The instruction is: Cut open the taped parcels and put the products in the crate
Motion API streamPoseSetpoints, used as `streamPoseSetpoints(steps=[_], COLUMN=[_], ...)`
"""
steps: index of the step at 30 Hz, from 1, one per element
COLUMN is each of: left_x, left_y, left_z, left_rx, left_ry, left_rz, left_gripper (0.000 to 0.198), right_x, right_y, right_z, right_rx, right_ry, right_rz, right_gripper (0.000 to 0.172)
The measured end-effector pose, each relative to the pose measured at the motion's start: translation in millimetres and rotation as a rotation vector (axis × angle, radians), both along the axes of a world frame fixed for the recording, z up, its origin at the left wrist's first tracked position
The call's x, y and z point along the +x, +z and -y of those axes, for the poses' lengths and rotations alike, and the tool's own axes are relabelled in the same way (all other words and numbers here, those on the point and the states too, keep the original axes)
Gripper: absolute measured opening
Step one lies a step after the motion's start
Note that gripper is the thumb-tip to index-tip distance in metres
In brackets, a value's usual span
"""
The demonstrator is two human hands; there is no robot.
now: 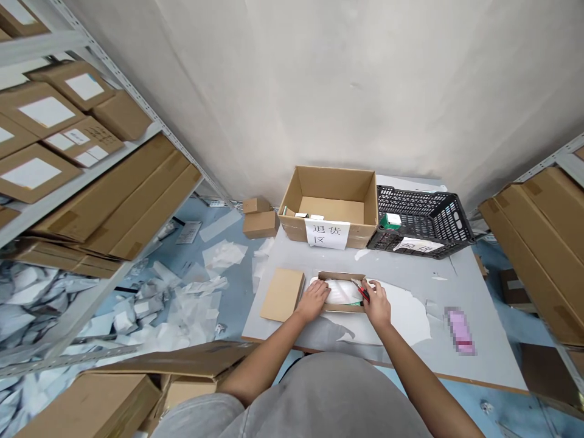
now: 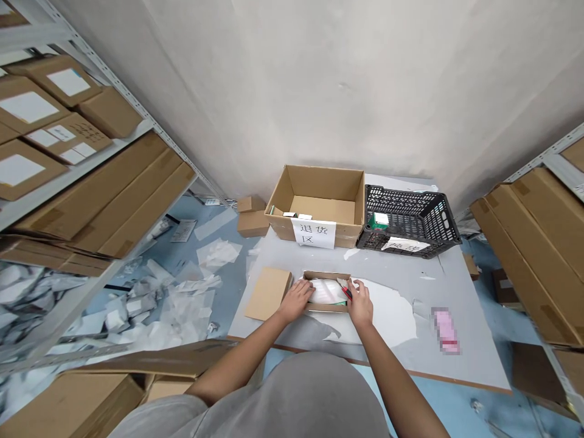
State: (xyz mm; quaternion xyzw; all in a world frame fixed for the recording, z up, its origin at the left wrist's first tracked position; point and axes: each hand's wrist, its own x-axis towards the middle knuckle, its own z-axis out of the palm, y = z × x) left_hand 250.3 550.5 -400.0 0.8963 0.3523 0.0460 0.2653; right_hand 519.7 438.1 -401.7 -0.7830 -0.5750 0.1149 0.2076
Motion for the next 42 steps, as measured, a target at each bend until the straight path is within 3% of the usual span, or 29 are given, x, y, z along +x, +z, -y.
streamPoseSetpoints(steps=[2, 5, 11, 14, 17, 24, 28, 32, 38, 42], left_x=[-3, -10, -28, -29, -27, -26, -24, -13, -9, -19], left_y=[-3.5, -11.8, -33.0, -41.9, -50.0, -68.1, -80.4, -90.3, -86.3, -67.9], left_z=[-6, -11, -8, -7, -7, -1, 10, 15, 14, 11], left_rx=[-0.013, -0.006, -0.007, -0.043, -0.065, -0.002, 0.093, 0.121, 0.143, 0.196], left_ry=[-0.056, 0.0, 0.094, 0.104, 0.08, 0.038, 0.088, 0.175, 0.237, 0.088], left_rz=[0.005, -0.009, -0.052, -0.079, -0.125, -0.108, -0.066, -0.024, -0.022, -0.048], left_gripper=[0.062, 0.069, 0.07, 0.079, 0.108, 0.149, 0.16, 0.152, 0.146, 0.137], right_x=[2, 4, 12, 12, 11, 11, 9, 7, 7, 14], right_y=[0.7, -1.0, -3.7, -3.6, -4.8, -20.3, -31.8, -37.7, -36.1, -26.4], right_z=[5, 10, 20, 23, 22, 32, 40, 36, 26, 32], right_rx=[0.007, -0.038, -0.135, -0.237, -0.268, -0.22, -0.257, -0.267, -0.223, -0.14], right_ry=[0.039, 0.084, -0.107, -0.241, -0.296, 0.029, 0.044, 0.013, 0.021, 0.045], right_rz=[0.001, -0.044, -0.131, -0.186, -0.188, -0.116, -0.094, -0.089, -0.077, -0.054], right_gripper=[0.072, 0.067, 0.042, 0.051, 0.06, 0.063, 0.077, 0.081, 0.069, 0.055])
